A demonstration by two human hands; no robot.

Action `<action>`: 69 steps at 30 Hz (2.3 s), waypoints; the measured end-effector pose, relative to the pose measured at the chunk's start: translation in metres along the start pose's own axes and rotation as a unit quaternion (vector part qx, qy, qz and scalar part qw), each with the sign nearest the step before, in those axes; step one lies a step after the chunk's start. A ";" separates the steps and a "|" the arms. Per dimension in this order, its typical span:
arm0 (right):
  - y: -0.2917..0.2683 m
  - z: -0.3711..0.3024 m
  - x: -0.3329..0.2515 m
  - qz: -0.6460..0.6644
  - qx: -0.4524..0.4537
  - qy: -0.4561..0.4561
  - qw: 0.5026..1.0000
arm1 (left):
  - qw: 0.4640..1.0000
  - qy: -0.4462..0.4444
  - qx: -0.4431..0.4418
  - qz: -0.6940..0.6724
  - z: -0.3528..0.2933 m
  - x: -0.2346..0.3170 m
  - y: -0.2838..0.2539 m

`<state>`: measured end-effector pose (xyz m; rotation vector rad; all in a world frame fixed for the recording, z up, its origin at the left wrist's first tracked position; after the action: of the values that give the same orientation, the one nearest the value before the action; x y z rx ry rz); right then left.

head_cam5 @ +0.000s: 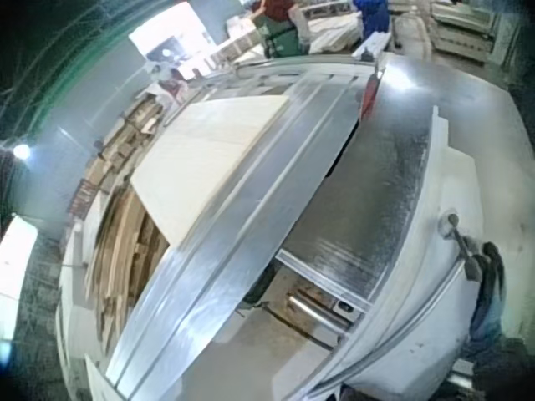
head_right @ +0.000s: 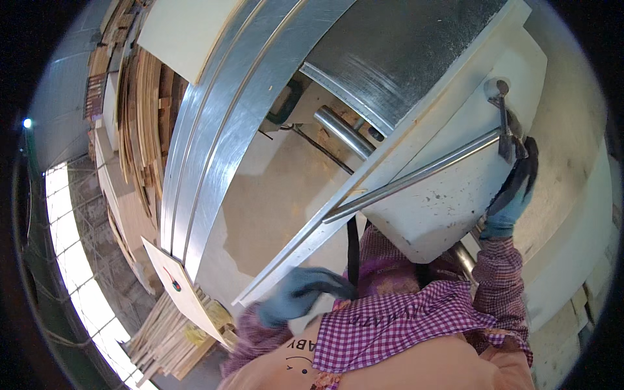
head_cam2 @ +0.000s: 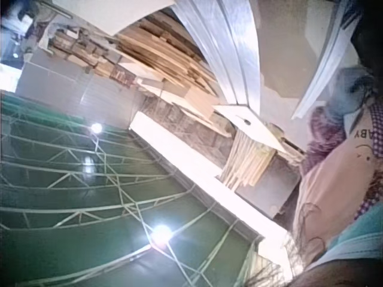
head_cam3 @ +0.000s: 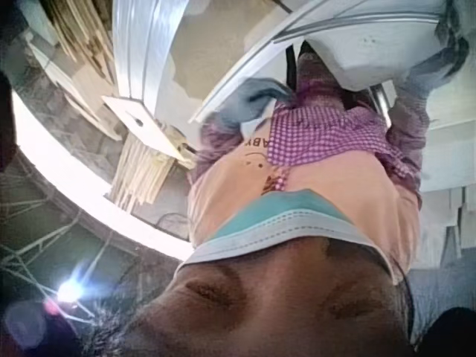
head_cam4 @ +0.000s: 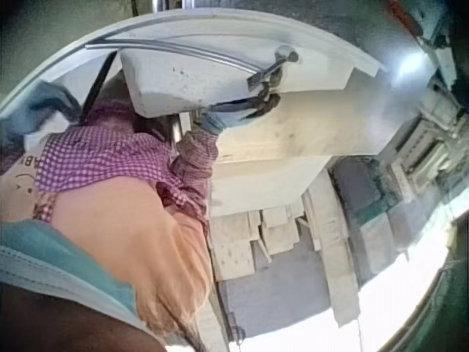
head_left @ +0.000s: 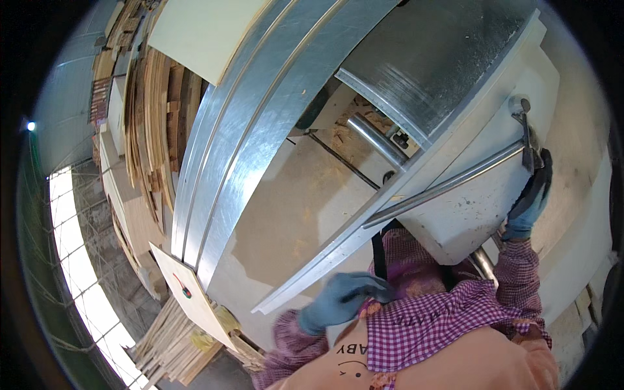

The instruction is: The person positions a rectangular wooden board on a panel saw, aligns it against the fence, and pushes it through the blade to cut it. The person then removes the cut piece and repeats the process with another board.

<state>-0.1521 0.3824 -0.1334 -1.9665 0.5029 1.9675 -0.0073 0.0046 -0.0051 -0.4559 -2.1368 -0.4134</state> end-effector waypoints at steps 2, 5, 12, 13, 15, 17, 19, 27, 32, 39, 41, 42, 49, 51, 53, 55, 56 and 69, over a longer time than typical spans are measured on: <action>0.019 -0.003 -0.003 -0.154 0.001 -0.108 0.982 | 0.990 -0.082 0.114 0.025 0.018 -0.102 0.036; 0.003 -0.013 0.009 -0.245 -0.050 -0.154 0.956 | 0.918 -0.053 0.324 0.223 0.064 -0.143 0.084; 0.004 -0.009 -0.007 -0.375 -0.097 -0.213 0.897 | 0.963 -0.024 0.068 0.258 0.180 -0.195 0.114; 0.004 -0.008 -0.010 -0.402 -0.110 -0.232 0.879 | 0.972 -0.032 0.085 0.218 0.179 -0.190 0.111; 0.007 -0.011 -0.010 -0.429 -0.093 -0.227 0.869 | 0.983 -0.045 0.115 0.133 0.171 -0.183 0.109; 0.007 -0.012 -0.012 -0.445 -0.112 -0.264 0.848 | 0.988 -0.059 0.140 0.034 0.167 -0.182 0.107; 0.009 -0.013 -0.013 -0.404 -0.106 -0.214 0.883 | 0.980 -0.072 0.157 -0.102 0.162 -0.188 0.106; 0.053 -0.005 -0.014 -0.392 -0.105 -0.236 0.883 | 0.977 -0.061 0.199 -0.044 0.147 -0.153 0.069; 0.075 -0.002 -0.015 -0.322 -0.064 -0.179 0.927 | 0.952 -0.089 0.162 0.246 0.148 -0.105 0.027; 0.076 0.006 -0.022 -0.478 -0.095 -0.268 0.831 | 0.979 -0.070 0.168 0.086 0.151 -0.122 0.033; 0.069 0.004 -0.018 -0.409 -0.093 -0.215 0.882 | 0.981 -0.065 0.168 0.076 0.148 -0.130 0.038; 0.069 0.004 -0.018 -0.431 -0.091 -0.228 0.868 | 0.981 -0.064 0.163 0.078 0.148 -0.130 0.036; 0.083 0.003 -0.024 -0.485 -0.089 -0.267 0.828 | 0.983 -0.063 0.148 0.086 0.140 -0.131 0.035; 0.074 0.004 -0.018 -0.466 -0.093 -0.238 0.847 | 0.983 -0.062 0.145 0.090 0.137 -0.131 0.033; 0.054 0.002 -0.007 -0.417 -0.103 -0.180 0.885 | 0.984 -0.059 0.142 0.090 0.136 -0.131 0.032; 0.061 0.004 -0.013 -0.464 -0.117 -0.205 0.854 | 0.984 -0.053 0.136 0.098 0.135 -0.132 0.031; 0.065 0.006 -0.017 -0.487 -0.125 -0.217 0.837 | 0.985 -0.048 0.132 0.101 0.135 -0.133 0.031; 0.119 0.047 -0.115 -0.286 -0.370 -0.295 0.834 | 0.682 -0.011 0.608 0.406 -0.063 -0.019 -0.064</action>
<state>-0.2477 0.3014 -0.0158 -1.3937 -1.0204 2.3187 0.0176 -0.0830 0.0067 -0.5087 -1.5163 1.4494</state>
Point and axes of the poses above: each hand's wrist, its own z-axis towards the middle knuckle, its own y-axis out of the palm, x = y × z, the point moved 1 cm from there along z, towards the middle knuckle, and after that the axes turned 3 degrees about -y, right-handed, at the moved point
